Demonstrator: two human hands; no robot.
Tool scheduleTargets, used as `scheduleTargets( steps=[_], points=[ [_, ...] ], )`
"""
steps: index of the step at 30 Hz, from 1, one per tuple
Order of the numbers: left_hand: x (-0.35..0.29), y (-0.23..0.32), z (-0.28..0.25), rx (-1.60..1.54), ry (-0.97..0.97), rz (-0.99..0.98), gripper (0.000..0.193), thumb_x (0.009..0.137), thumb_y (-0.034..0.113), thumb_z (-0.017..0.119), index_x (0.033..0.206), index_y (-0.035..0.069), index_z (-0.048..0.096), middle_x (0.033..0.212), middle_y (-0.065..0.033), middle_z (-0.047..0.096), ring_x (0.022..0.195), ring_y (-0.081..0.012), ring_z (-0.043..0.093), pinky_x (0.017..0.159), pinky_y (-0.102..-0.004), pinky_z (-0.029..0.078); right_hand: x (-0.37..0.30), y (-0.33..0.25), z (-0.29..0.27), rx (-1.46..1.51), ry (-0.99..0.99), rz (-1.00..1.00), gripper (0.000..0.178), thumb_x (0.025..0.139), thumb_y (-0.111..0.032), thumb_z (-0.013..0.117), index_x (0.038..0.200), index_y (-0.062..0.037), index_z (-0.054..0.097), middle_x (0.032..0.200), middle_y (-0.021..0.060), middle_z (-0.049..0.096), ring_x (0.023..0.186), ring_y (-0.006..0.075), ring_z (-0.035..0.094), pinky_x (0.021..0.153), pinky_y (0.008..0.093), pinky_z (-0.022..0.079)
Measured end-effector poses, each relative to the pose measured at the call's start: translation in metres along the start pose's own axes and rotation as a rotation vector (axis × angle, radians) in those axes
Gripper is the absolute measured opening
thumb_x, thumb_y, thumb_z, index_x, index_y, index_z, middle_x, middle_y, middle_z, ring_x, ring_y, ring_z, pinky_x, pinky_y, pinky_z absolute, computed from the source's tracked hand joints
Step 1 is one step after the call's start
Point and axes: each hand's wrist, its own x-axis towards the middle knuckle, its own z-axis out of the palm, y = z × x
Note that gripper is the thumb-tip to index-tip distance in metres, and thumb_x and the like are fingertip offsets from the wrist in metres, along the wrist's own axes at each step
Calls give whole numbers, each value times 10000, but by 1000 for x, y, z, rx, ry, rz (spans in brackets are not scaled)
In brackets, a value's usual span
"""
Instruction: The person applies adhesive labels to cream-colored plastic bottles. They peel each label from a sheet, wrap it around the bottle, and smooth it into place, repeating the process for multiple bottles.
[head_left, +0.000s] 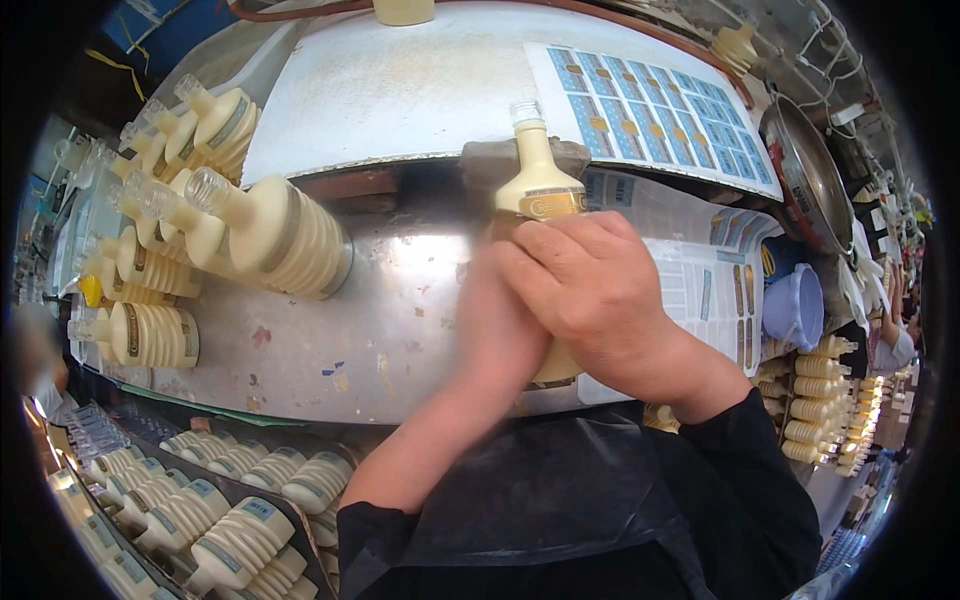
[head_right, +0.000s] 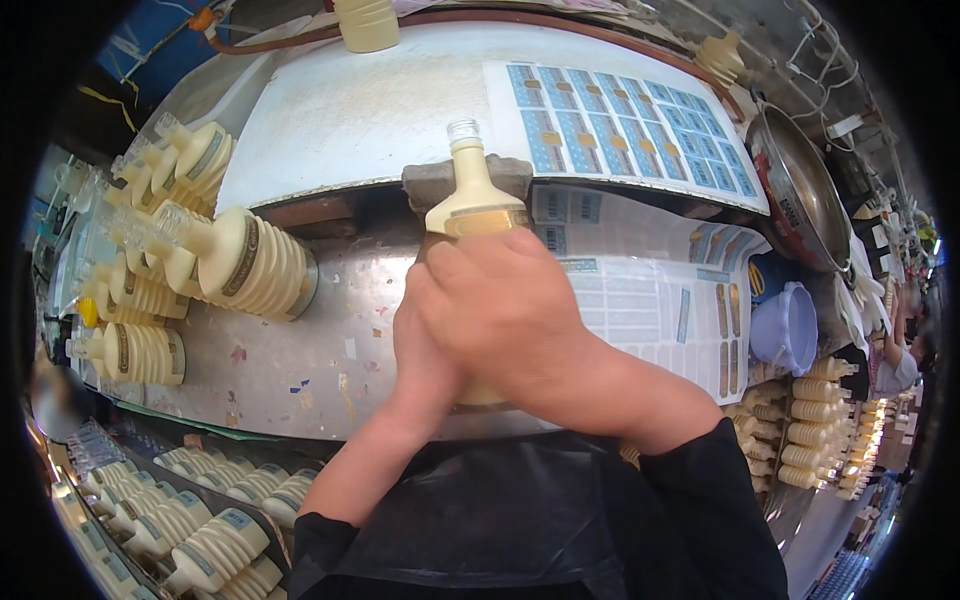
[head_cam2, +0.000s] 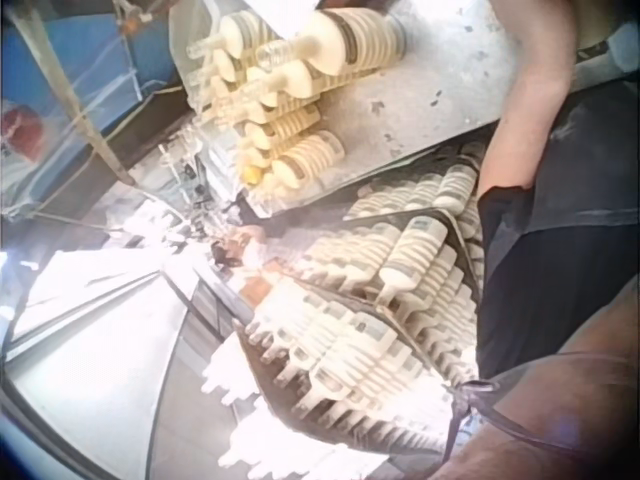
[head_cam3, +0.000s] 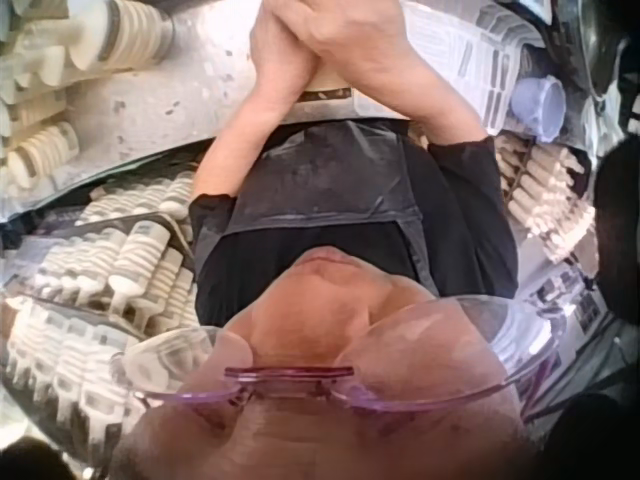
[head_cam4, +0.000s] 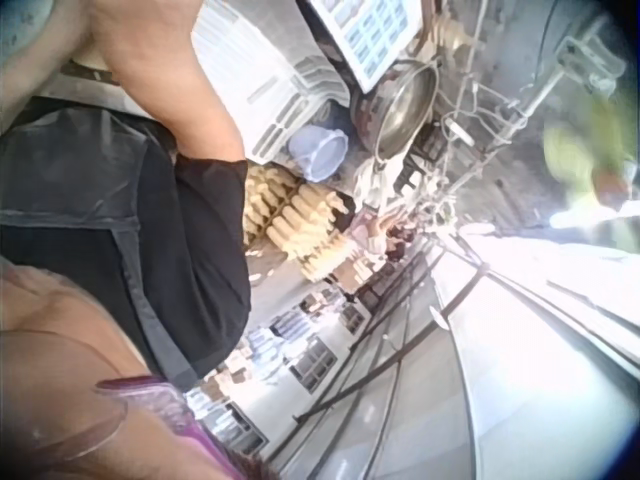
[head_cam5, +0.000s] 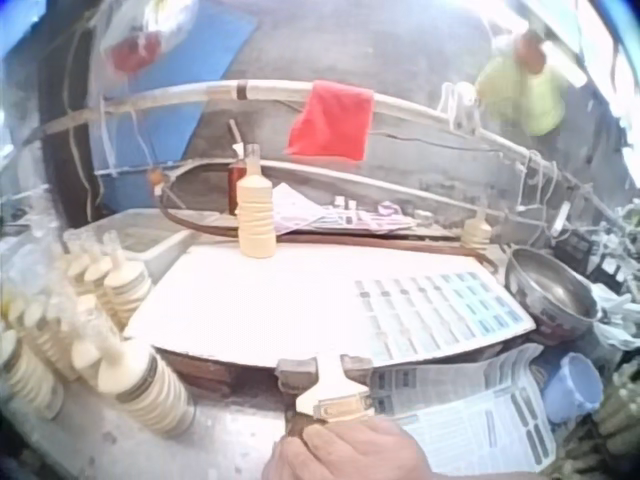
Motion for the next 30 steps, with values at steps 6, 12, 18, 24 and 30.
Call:
scheduleTargets(
  steps=[6, 12, 18, 24, 30],
  points=[
    [-5, -3, -8, -326, 38, -88, 598, 865, 294, 768, 1307, -19, 514, 1120, -241, 657, 1056, -406, 653, 894, -454, 518, 5, 26, 6, 593, 181, 232, 293, 817, -1, 694, 1102, -68, 709, 949, 106, 727, 858, 294, 718, 765, 370, 569],
    [-9, 10, -7, -315, -7, 25, 702, 814, 223, 801, 1388, -8, 469, 1221, -222, 625, 1121, -399, 629, 941, -470, 505, -58, 83, 4, 1266, 219, 946, 274, 1001, -213, 518, 1088, -15, 687, 891, 3, 631, 808, 67, 552, 704, 192, 418],
    [-20, 14, -2, -171, 49, 189, 769, 799, 237, 811, 1421, -17, 437, 1237, -227, 601, 1120, -413, 602, 954, -491, 479, -92, 66, 25, 1406, -155, 984, 713, 1073, -620, 301, 1179, 3, 633, 693, -33, 505, 589, 40, 427, 526, 203, 333],
    [-28, 23, 6, 17, 95, 280, 865, 778, 288, 830, 1447, -61, 406, 1220, -232, 604, 1088, -397, 616, 929, -479, 489, -107, 71, 34, 1380, -124, 1011, 623, 1089, -561, 349, 1110, -5, 631, 709, -41, 498, 593, 37, 414, 522, 204, 342],
    [-26, 20, 4, -121, 33, 255, 802, 809, 293, 808, 1440, -24, 429, 1250, -221, 605, 1116, -404, 608, 958, -481, 481, -105, 69, 25, 1358, -123, 931, 587, 1093, -536, 370, 1093, -17, 644, 731, -37, 504, 632, 46, 430, 569, 224, 383]
  ],
)
